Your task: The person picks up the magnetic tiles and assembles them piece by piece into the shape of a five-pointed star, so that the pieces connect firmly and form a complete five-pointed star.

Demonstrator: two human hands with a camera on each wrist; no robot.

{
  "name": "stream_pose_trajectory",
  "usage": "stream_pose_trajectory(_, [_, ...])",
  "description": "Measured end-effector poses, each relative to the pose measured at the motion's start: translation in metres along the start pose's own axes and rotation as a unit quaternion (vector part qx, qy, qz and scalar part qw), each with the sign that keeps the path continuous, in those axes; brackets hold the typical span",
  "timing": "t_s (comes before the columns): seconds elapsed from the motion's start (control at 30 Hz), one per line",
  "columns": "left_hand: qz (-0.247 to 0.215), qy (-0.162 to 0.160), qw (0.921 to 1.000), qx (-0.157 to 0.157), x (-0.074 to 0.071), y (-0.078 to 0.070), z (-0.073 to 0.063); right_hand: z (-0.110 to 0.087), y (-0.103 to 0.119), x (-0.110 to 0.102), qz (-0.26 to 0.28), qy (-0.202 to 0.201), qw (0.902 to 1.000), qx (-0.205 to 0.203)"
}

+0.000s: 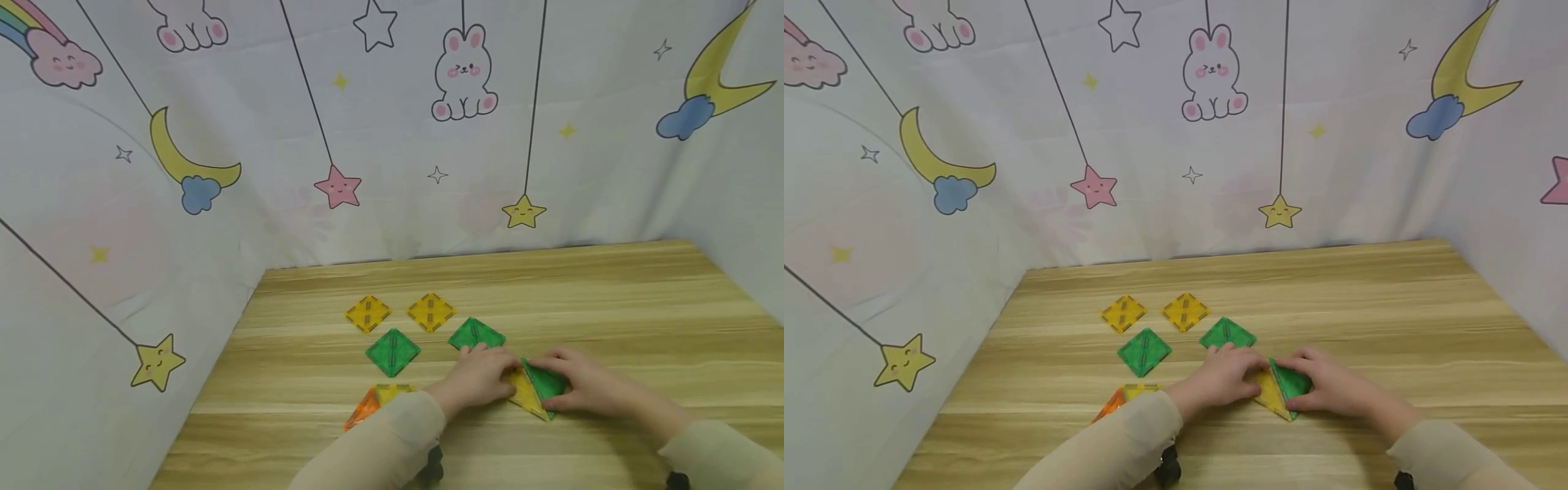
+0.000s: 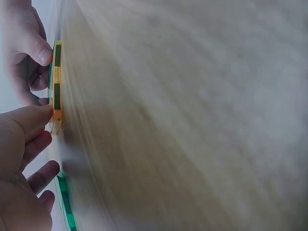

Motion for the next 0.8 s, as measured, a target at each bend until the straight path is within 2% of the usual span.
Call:
stream_pose_trajectory(0.27, [0.004, 0.002, 0.9998, 0.017, -0.003, 0.003, -0.005, 0.002, 0.003, 0.005, 0.003, 0.002, 0.9995, 0.030])
stream_pose_trajectory(0.4, [-0.011, -0.027, 0.9989, 0.035, -0.004, 0.012, -0.012, 0.001, 0.005, 0.006, 0.006, 0.005, 0.9995, 0.031])
stream_pose_trajectory(0.5, [-0.030, -0.036, 0.9982, 0.038, -0.009, 0.028, -0.023, -0.001, 0.005, 0.005, 0.010, 0.007, 0.9992, 0.038])
stream_pose_trajectory(0.57, [-0.038, -0.031, 0.9985, 0.025, -0.014, 0.042, -0.033, -0.003, 0.003, 0.004, 0.010, 0.009, 0.9990, 0.043])
stream_pose_trajectory(0.67, [-0.050, -0.025, 0.9984, -0.004, -0.020, 0.065, -0.049, -0.005, 0.000, 0.002, 0.005, 0.009, 0.9988, 0.047])
stream_pose_trajectory(0.8, [-0.069, -0.040, 0.9957, -0.048, -0.021, 0.101, -0.068, -0.008, -0.003, 0.000, -0.010, -0.002, 0.9990, 0.044])
Point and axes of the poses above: each hand's wrist, its own z-axis towards the middle knuckle, its own x-axis out of the palm, y = z × x, the point moved 3 cm from there along z, towards the middle knuckle, and after that the axes turned 8 degrees about z, right-handed, at the moved point
